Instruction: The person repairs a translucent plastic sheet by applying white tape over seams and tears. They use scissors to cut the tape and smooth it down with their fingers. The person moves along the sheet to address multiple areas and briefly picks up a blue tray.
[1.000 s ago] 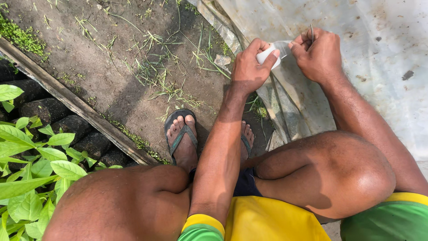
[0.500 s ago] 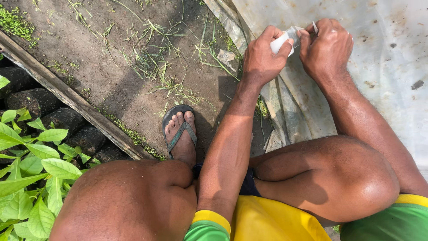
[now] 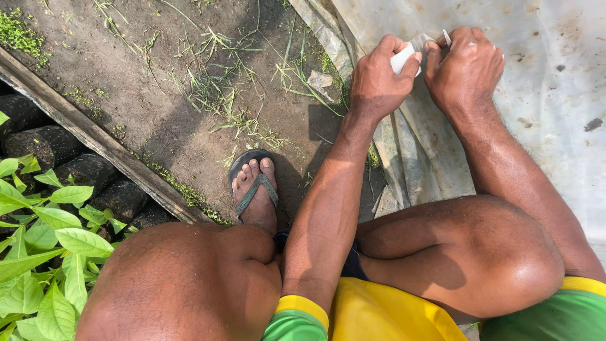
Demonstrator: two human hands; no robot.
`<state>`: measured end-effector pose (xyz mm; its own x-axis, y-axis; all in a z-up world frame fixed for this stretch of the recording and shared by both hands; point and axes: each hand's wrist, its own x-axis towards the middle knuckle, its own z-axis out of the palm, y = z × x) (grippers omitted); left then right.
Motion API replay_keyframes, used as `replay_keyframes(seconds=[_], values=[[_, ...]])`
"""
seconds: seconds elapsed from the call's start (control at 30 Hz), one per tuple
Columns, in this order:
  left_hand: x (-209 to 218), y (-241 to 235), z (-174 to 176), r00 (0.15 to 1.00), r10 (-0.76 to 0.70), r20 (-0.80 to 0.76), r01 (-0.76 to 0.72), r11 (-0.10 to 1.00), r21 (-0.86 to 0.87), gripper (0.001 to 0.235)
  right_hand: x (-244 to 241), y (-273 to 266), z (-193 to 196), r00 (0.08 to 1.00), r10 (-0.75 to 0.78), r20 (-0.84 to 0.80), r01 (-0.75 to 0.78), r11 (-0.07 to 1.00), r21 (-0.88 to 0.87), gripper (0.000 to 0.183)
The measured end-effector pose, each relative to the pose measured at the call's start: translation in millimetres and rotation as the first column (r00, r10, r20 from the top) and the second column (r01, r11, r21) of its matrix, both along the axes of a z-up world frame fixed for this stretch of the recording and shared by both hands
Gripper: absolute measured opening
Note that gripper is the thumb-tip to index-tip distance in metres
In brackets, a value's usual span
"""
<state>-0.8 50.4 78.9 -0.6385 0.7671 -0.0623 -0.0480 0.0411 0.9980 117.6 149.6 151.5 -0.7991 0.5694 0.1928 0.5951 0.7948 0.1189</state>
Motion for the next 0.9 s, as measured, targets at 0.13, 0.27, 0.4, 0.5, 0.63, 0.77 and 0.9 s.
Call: replay_keyframes(seconds=[0.13, 0.27, 0.4, 0.5, 0.63, 0.77, 0.9], values=[[1, 3, -1, 0.999, 0.028, -0.039, -0.028, 0.999, -0.015, 0.029, -3, 2, -1, 1.000, -0.014, 0.017, 0.014, 1.000, -0.003, 0.016], [1, 6, -2, 0.999, 0.006, -0.043, -0.008, 0.999, -0.039, 0.030, -5, 3, 0, 0.999, -0.028, 0.036, 0.027, 0.999, 0.018, 0.019], [0, 9, -2, 0.999, -0.016, -0.044, 0.013, 0.998, -0.054, 0.030, -8, 7, 2, 0.992, -0.068, 0.103, 0.067, 0.998, 0.008, 0.026], [-1, 10, -3, 0.999, -0.038, -0.020, 0.037, 0.997, -0.070, 0.028, -8, 11, 6, 0.999, -0.043, 0.031, 0.043, 0.999, -0.002, 0.045], [-1, 10, 0, 0.999, -0.034, -0.015, 0.033, 0.997, -0.067, 0.028, -6, 13, 11, 0.999, -0.025, 0.033, 0.024, 1.000, 0.019, 0.049], [-2, 8, 4, 1.000, -0.019, -0.021, 0.017, 0.994, -0.107, 0.029, -11, 18, 8, 0.999, -0.003, 0.035, 0.001, 0.999, 0.051, 0.046], [-4, 9, 4, 1.000, -0.019, -0.001, 0.019, 0.998, -0.061, 0.028, -10, 22, 4, 1.000, -0.005, 0.016, 0.004, 0.998, 0.060, 0.040]])
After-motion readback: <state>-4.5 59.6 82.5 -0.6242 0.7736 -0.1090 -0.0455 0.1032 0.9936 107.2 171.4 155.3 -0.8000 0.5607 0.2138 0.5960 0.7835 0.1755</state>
